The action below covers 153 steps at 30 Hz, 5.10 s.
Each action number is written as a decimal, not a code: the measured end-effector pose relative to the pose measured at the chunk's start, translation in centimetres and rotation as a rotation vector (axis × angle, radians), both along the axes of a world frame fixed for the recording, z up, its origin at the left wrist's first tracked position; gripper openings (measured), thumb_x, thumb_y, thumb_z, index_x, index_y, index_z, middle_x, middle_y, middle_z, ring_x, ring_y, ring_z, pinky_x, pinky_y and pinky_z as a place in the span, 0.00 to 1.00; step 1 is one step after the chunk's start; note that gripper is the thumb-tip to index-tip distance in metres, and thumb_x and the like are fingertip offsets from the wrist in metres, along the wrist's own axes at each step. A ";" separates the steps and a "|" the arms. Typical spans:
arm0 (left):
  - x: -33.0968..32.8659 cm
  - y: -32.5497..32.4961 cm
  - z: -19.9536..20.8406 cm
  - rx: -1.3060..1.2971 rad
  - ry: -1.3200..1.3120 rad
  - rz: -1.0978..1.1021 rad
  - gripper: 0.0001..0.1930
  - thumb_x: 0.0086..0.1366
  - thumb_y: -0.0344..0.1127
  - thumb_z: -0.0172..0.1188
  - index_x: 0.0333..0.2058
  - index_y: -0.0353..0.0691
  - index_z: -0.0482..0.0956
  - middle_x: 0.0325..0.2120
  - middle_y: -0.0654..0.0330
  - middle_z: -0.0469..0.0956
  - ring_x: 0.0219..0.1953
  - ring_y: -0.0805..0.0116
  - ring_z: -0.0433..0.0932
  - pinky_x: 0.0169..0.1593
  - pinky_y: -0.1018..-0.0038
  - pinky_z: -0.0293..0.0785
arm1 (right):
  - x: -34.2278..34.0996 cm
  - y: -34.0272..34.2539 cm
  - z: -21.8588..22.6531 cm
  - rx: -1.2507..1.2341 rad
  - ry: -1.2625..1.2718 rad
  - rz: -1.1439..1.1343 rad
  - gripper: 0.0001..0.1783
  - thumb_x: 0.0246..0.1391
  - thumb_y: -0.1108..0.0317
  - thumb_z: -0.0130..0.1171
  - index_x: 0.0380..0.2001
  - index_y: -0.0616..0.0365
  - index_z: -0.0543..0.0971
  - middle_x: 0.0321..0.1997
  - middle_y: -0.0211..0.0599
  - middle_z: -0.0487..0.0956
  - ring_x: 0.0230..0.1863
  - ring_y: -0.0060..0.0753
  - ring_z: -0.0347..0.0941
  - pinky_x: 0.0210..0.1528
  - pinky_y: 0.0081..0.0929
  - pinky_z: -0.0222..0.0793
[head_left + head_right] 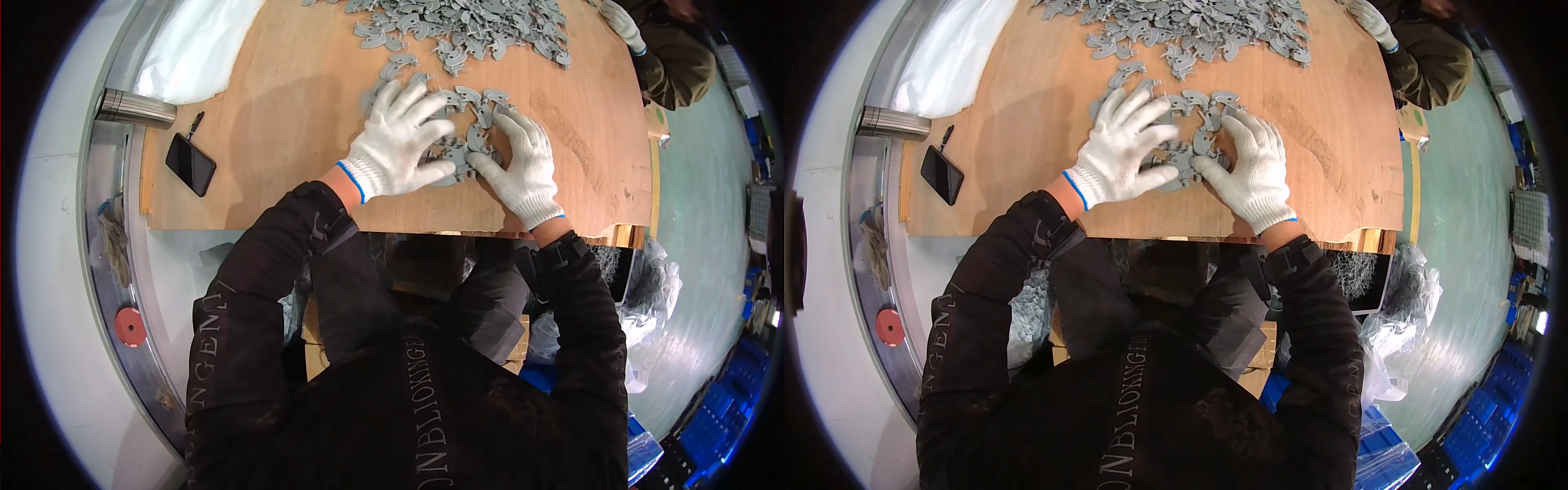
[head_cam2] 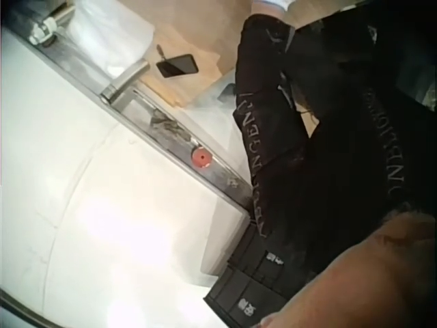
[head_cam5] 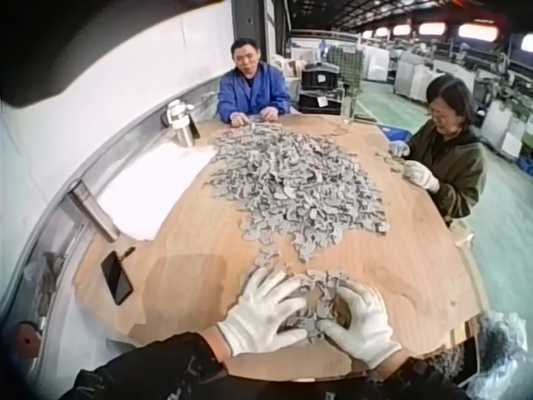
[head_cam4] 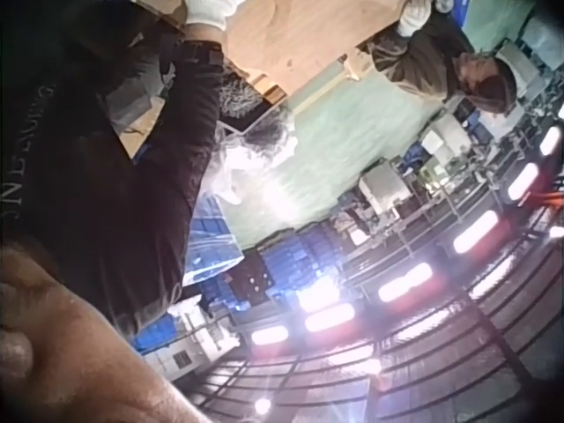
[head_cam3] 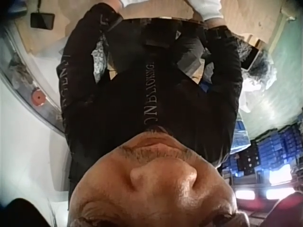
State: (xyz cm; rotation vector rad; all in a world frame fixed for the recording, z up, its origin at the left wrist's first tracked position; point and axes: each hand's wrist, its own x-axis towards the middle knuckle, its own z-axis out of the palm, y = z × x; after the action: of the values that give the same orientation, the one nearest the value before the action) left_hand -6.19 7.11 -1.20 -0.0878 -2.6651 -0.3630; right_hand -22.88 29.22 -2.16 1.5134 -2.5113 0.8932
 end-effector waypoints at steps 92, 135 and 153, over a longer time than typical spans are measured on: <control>6.6 14.0 -2.3 0.060 -0.056 0.262 0.14 0.77 0.41 0.55 0.55 0.45 0.80 0.66 0.48 0.78 0.68 0.38 0.74 0.72 0.47 0.68 | 13.2 3.3 -1.6 -0.191 -0.029 0.013 0.24 0.71 0.63 0.53 0.64 0.60 0.78 0.61 0.56 0.84 0.68 0.61 0.75 0.77 0.51 0.65; -15.2 -19.8 -0.6 0.203 -0.016 0.647 0.33 0.74 0.57 0.62 0.71 0.49 0.75 0.74 0.46 0.69 0.75 0.38 0.63 0.79 0.47 0.54 | -21.8 -15.2 0.7 0.168 0.008 -0.484 0.42 0.69 0.35 0.57 0.76 0.49 0.73 0.83 0.50 0.66 0.84 0.58 0.57 0.84 0.54 0.47; -5.4 -6.6 -0.9 1.195 0.022 0.354 0.30 0.71 0.48 0.68 0.69 0.47 0.78 0.69 0.52 0.76 0.65 0.45 0.79 0.71 0.55 0.71 | -3.1 -4.9 1.7 -0.002 -0.338 0.043 0.36 0.68 0.56 0.65 0.75 0.59 0.72 0.79 0.55 0.71 0.79 0.57 0.67 0.81 0.46 0.62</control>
State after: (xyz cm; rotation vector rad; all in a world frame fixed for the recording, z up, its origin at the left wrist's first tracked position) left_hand -11.54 0.48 -2.08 0.7082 -1.9619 -1.6761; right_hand -25.99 24.36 -0.46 1.5340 -2.7063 1.2529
